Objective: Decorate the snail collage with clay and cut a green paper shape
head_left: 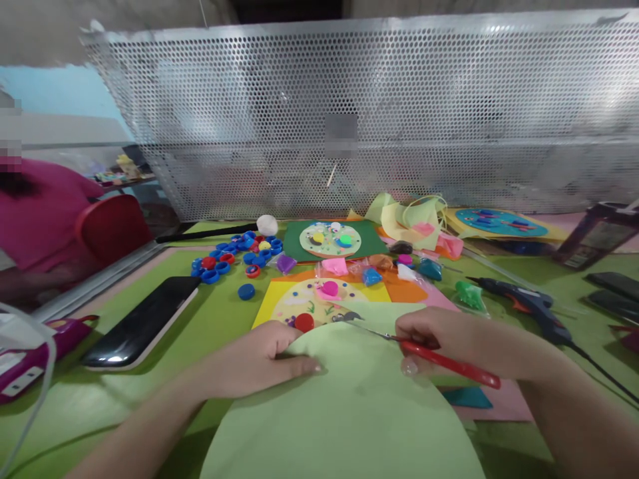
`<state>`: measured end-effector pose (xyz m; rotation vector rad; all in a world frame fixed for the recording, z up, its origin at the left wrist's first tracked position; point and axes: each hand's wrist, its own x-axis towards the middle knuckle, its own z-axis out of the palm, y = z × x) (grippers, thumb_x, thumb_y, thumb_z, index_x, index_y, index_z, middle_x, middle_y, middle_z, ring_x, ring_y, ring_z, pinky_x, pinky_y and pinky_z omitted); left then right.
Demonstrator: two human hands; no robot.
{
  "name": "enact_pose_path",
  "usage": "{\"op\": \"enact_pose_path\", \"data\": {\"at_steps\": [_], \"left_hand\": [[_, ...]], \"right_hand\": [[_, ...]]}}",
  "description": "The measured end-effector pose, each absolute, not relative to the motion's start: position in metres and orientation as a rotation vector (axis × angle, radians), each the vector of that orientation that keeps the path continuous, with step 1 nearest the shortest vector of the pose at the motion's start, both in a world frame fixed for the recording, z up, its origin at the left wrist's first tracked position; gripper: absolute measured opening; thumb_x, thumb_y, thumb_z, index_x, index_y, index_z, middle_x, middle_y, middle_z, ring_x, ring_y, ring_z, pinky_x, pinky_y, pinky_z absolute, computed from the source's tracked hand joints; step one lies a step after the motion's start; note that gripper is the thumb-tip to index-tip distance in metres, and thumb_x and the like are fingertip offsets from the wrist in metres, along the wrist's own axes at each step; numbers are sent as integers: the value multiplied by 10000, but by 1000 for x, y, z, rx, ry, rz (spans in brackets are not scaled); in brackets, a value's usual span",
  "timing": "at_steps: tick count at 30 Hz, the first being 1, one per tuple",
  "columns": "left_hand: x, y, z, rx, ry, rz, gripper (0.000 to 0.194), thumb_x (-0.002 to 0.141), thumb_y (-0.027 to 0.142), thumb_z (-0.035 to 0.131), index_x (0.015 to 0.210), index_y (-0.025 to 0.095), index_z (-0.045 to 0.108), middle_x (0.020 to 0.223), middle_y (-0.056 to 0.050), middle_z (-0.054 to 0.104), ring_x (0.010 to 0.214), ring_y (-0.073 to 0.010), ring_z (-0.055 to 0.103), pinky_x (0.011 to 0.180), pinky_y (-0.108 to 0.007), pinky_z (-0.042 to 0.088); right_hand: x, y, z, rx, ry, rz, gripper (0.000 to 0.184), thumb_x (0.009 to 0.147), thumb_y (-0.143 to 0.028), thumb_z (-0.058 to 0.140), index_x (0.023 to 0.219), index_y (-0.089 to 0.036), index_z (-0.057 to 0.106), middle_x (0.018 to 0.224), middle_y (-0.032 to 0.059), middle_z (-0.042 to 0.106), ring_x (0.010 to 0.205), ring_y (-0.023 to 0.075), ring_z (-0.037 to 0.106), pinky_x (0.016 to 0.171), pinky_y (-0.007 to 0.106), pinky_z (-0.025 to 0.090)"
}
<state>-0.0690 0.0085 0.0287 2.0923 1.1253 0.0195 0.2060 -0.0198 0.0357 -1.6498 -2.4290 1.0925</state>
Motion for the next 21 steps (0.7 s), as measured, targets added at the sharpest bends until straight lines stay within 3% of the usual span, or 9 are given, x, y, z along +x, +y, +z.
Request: {"op": "enact_pose_path", "data": {"at_steps": [6, 11, 16, 21], "left_hand": [[-68, 10, 27, 2018, 1024, -32, 417, 795, 559, 469, 628, 178, 434, 608, 45, 365, 551, -108, 368, 461, -200, 259], [-70, 11, 25, 2065, 1013, -20, 400, 801, 524, 488, 619, 169, 452, 626, 37, 393, 574, -111, 392, 482, -195, 281], [-70, 9, 25, 1987, 891, 16, 277, 814, 462, 513, 806, 198, 597, 738, 29, 553, 674, -136, 498, 571, -193, 370], [-68, 8, 28, 1883, 798, 57, 227, 801, 422, 561, 777, 206, 626, 740, 44, 603, 650, -125, 526, 560, -184, 383]], "right_hand": [[200, -23, 38, -1692, -2426, 1067, 293, 777, -503, 469, 716, -217, 456, 675, -34, 467, 573, 118, 388, 488, 236, 278], [200, -22, 39, -1652, -2459, 1105, 353, 753, -533, 498, 656, -205, 413, 630, -46, 377, 550, 103, 324, 478, 235, 249], [194, -22, 39, -1683, -2451, 1122, 301, 746, -499, 500, 689, -213, 426, 654, -40, 445, 577, 119, 387, 498, 243, 285], [194, -23, 38, -1648, -2480, 1147, 338, 754, -496, 498, 639, -209, 362, 621, -53, 367, 553, 103, 327, 485, 237, 250]]}}
